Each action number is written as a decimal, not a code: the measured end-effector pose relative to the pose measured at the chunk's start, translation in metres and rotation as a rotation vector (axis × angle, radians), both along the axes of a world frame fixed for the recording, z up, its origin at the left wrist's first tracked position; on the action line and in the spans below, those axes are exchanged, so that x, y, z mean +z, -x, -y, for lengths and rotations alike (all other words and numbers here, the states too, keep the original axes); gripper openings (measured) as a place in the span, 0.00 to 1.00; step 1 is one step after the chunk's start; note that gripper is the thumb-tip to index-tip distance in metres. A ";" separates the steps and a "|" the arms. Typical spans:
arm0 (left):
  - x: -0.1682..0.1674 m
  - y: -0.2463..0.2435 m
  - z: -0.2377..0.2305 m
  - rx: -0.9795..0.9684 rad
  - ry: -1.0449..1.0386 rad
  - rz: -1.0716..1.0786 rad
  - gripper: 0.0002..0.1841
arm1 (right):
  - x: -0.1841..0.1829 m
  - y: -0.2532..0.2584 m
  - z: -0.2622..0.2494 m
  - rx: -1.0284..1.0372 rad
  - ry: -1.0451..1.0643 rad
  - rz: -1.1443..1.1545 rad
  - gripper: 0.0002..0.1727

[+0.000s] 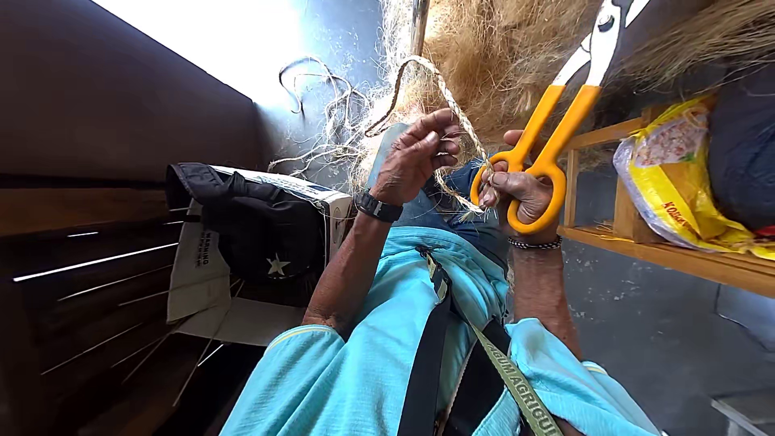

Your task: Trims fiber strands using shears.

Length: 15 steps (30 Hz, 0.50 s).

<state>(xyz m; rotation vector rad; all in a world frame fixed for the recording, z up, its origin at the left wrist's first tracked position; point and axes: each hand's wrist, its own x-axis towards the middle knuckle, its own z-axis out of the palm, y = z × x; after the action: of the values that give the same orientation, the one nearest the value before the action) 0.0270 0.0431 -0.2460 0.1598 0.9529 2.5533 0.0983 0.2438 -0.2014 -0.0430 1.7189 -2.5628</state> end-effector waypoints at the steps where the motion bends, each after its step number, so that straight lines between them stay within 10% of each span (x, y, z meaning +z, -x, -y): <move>1: 0.000 -0.003 -0.004 -0.010 -0.010 -0.005 0.17 | -0.001 0.001 0.001 0.000 0.015 0.001 0.31; 15: 0.003 -0.012 -0.027 -0.064 -0.161 -0.056 0.01 | -0.013 0.002 0.000 -0.041 -0.052 0.084 0.32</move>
<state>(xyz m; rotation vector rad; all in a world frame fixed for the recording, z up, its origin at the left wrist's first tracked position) 0.0389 0.0700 -0.2435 0.3045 0.7482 2.5772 0.0963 0.2442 -0.2142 0.1022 1.7724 -2.5079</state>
